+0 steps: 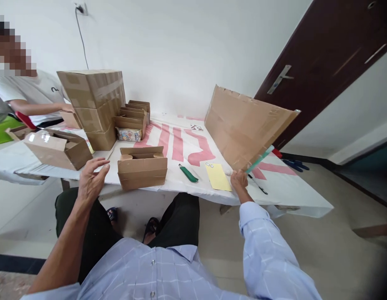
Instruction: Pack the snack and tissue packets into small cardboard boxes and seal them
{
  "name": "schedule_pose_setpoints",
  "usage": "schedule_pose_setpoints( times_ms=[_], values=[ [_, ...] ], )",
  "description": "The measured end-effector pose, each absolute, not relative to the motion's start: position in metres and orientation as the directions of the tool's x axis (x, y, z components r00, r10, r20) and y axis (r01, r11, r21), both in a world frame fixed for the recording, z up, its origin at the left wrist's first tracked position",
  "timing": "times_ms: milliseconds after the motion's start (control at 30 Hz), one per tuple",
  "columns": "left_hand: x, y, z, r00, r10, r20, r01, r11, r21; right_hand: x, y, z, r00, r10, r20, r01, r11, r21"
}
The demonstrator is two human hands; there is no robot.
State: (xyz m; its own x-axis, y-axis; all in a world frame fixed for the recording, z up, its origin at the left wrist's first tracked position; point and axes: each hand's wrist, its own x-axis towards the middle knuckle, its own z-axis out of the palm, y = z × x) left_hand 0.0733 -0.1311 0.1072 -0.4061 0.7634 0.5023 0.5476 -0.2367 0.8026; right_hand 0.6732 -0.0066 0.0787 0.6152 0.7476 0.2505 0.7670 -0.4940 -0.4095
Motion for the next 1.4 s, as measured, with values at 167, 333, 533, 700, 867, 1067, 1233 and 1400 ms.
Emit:
schedule_pose_setpoints(
  times_ms=[167,333,533,700,867,1067,1233,1400],
  values=[
    [0.062,-0.092,0.109,-0.267,0.898,0.350,0.425,-0.216,0.879,0.636,-0.007,0.107,0.466,0.811,0.353,0.796,-0.210,-0.568],
    [0.072,-0.073,0.115,-0.111,0.962,0.248,0.360,-0.194,0.913,0.536,-0.003,0.133,0.035,0.870,0.491,0.726,0.315,-0.611],
    [0.070,-0.060,0.120,0.086,0.959,0.269,0.438,-0.279,0.854,0.424,-0.023,0.147,-0.630,0.551,0.548,0.471,0.832,-0.295],
    [0.058,-0.054,0.105,0.096,0.977,0.190,0.507,-0.212,0.835,0.408,-0.054,0.126,-0.714,0.477,0.513,0.456,0.872,-0.176],
    [0.057,-0.050,0.101,0.164,0.970,0.178,0.587,-0.241,0.773,0.412,-0.067,0.114,-0.739,0.457,0.495,0.393,0.889,-0.234],
    [0.068,-0.047,0.099,0.149,0.960,0.238,0.599,-0.279,0.750,0.384,-0.044,0.132,-0.759,0.522,0.390,0.498,0.851,-0.170],
    [0.075,-0.051,0.092,0.083,0.950,0.301,0.621,-0.286,0.730,0.375,-0.040,0.150,-0.745,0.626,0.228,0.660,0.742,0.119],
    [0.087,-0.067,0.090,0.104,0.924,0.369,0.621,-0.350,0.701,0.380,-0.032,0.163,-0.670,0.717,0.195,0.742,0.636,0.212]
  ],
)
